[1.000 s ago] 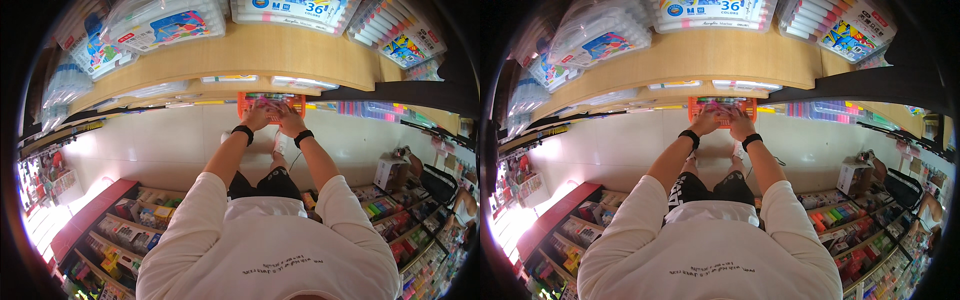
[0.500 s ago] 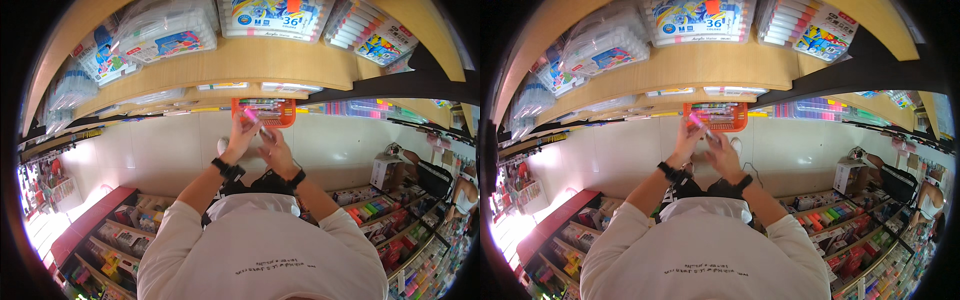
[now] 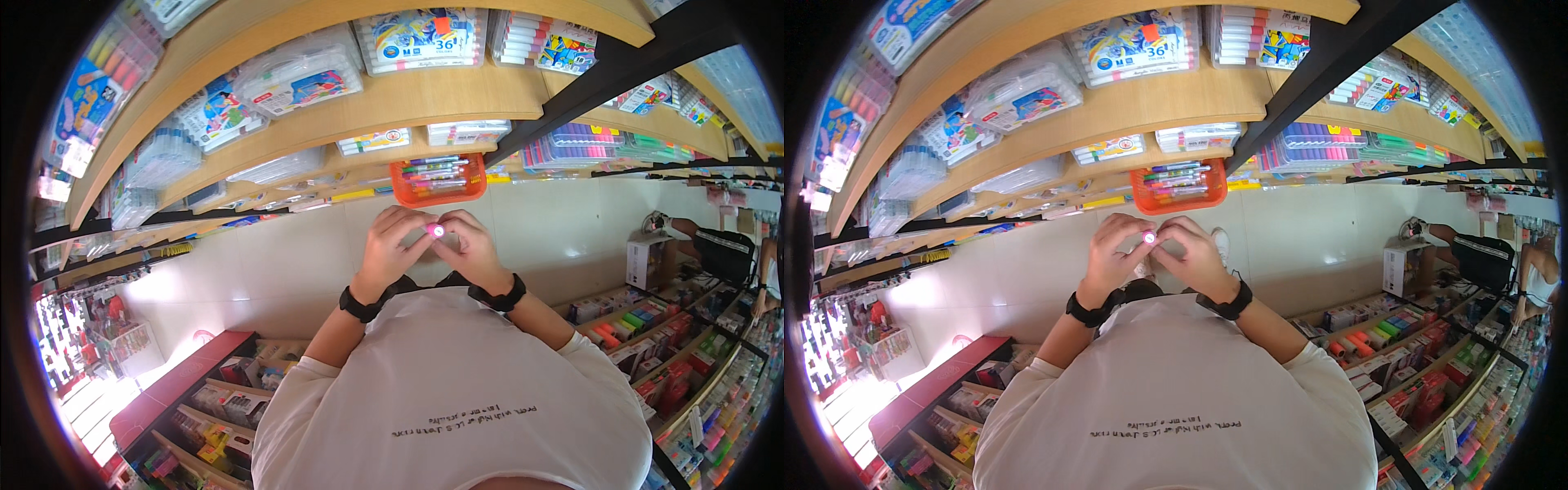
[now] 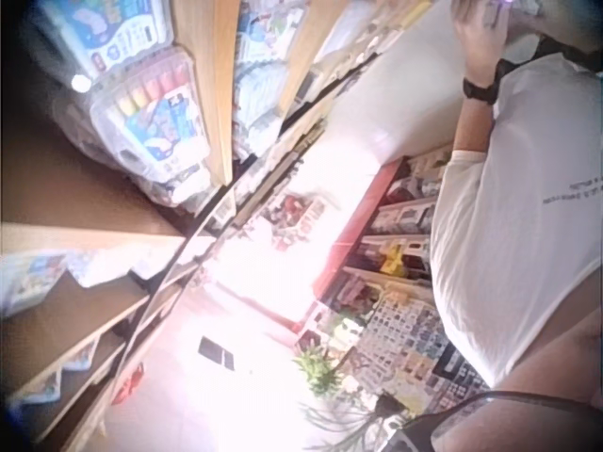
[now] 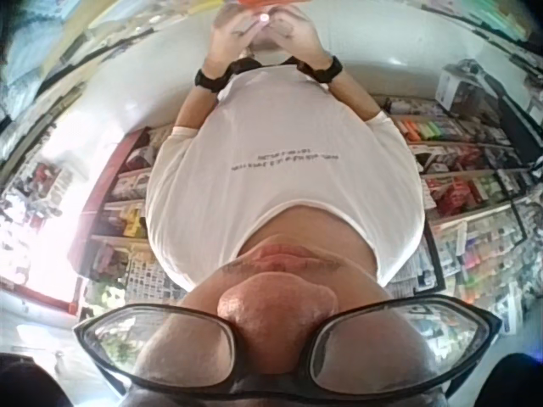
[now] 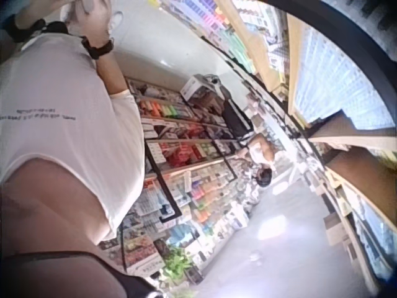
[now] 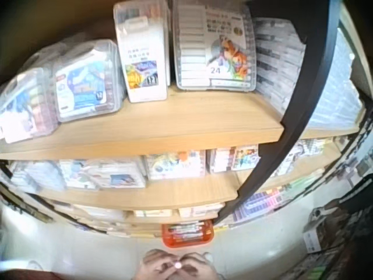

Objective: The person picks up various markers from a basket and places them individually back into a color-coded shelf display, matching each marker to its correct slot.

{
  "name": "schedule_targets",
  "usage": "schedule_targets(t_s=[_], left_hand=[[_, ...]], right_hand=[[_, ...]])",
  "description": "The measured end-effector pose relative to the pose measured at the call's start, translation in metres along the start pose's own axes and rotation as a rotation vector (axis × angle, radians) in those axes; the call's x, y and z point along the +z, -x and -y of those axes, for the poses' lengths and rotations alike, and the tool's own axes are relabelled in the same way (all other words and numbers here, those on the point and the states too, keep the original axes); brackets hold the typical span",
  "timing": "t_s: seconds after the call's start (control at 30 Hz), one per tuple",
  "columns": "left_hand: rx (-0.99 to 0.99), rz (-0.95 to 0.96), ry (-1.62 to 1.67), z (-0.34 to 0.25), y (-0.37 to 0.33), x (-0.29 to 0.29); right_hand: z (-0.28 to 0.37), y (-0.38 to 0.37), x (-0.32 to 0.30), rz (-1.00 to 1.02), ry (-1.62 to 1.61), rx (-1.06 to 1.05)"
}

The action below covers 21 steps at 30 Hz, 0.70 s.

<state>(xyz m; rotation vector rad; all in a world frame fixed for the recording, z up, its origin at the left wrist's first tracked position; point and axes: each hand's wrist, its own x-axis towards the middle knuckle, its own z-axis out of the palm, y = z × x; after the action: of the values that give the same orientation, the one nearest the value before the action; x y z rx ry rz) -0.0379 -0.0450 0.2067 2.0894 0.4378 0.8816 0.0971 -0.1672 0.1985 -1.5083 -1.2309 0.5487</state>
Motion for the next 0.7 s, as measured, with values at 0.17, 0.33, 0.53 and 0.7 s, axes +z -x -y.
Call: schedule_targets(t_s=[0.17,0.33,0.53,0.7], left_hand=[[0.027,-0.053,-0.036,-0.012,-0.001,-0.014],[0.04,-0.02,-0.092,-0.018,0.007,-0.024],[-0.029,0.152,-0.036,-0.039,0.012,-0.027],[-0.067,0.167,0.036,-0.049,0.016,0.001]], right_hand=[[0.023,-0.004,-0.006,-0.121,-0.284,0.068],[0.057,-0.014,-0.013,0.003,-0.152,-0.035],[0.05,-0.01,-0.02,0.101,-0.151,-0.038],[0.041,-0.007,-0.042,0.126,-0.169,-0.061]])
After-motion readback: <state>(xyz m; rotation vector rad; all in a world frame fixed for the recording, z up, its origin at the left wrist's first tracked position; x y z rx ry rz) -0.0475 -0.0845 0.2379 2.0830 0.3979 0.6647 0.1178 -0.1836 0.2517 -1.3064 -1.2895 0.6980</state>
